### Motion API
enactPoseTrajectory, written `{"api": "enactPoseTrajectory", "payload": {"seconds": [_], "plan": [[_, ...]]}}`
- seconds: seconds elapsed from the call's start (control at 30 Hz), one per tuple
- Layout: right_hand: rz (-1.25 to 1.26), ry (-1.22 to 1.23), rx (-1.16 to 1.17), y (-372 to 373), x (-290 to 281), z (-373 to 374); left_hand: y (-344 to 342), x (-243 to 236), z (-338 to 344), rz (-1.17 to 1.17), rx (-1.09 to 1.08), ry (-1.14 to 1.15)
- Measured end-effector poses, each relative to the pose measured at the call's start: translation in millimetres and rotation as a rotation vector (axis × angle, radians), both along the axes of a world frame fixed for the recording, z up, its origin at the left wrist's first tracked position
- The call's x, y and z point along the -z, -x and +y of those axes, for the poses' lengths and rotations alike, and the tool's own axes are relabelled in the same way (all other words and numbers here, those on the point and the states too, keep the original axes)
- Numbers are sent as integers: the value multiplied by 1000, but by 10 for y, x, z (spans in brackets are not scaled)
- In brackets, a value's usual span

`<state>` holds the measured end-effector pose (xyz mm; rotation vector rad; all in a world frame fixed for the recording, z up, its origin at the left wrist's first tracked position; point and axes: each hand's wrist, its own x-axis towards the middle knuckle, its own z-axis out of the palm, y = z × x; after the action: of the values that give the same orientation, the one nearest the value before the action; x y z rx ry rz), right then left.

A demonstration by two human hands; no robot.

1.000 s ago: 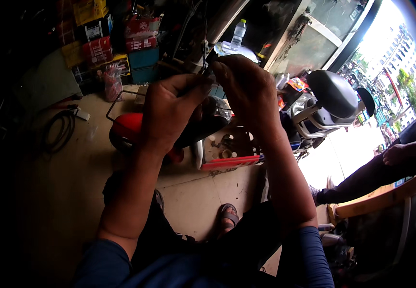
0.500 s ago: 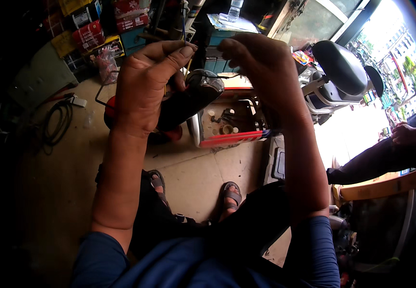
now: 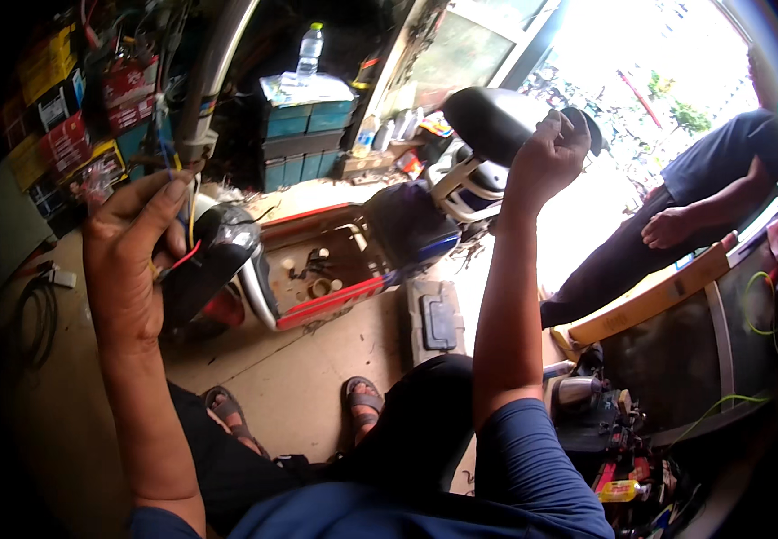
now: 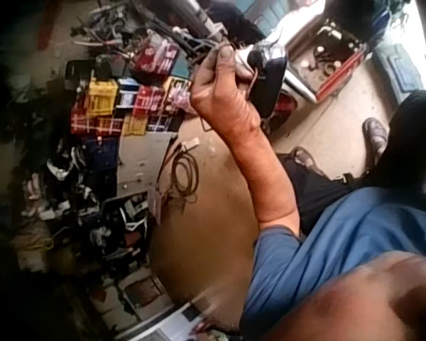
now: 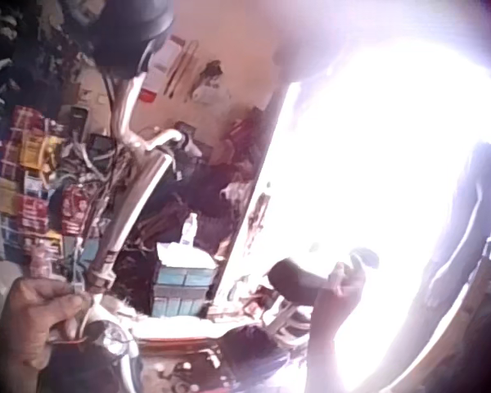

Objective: The person strips a wire with a small blade, twists electrical wires together, and wraps the connection with yellow electrical tape on the front portion of a motorcycle.

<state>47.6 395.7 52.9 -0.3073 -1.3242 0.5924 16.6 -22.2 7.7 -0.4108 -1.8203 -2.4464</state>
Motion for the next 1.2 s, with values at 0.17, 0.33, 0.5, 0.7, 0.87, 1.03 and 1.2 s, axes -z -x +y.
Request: {"api": "enactPoseTrajectory", "payload": {"seconds": [0.17, 0.33, 0.5, 0.7, 0.87, 1.03, 1.2], "plan": [[-806, -337, -278, 272, 973, -445, 55, 44, -84, -26, 84, -8], [-1540, -922, -575, 690, 2651, -467, 2, -23, -121, -70, 121, 50], [-1697, -905, -815, 1092, 4107, -34, 62, 24, -163, -97, 250, -17], [-2073, -950, -668, 1188, 4617, -277, 72, 54, -148, -168, 228, 23], [-2339, -397, -470, 1267, 4348, -646, 76, 44, -144, -206, 247, 7], [-2270, -448, -475, 1144, 4624, -725, 106, 37, -111, -268, 271, -30], [-2287, -556, -614, 1187, 4196, -781, 92, 52, -146, -258, 300, -72]]}}
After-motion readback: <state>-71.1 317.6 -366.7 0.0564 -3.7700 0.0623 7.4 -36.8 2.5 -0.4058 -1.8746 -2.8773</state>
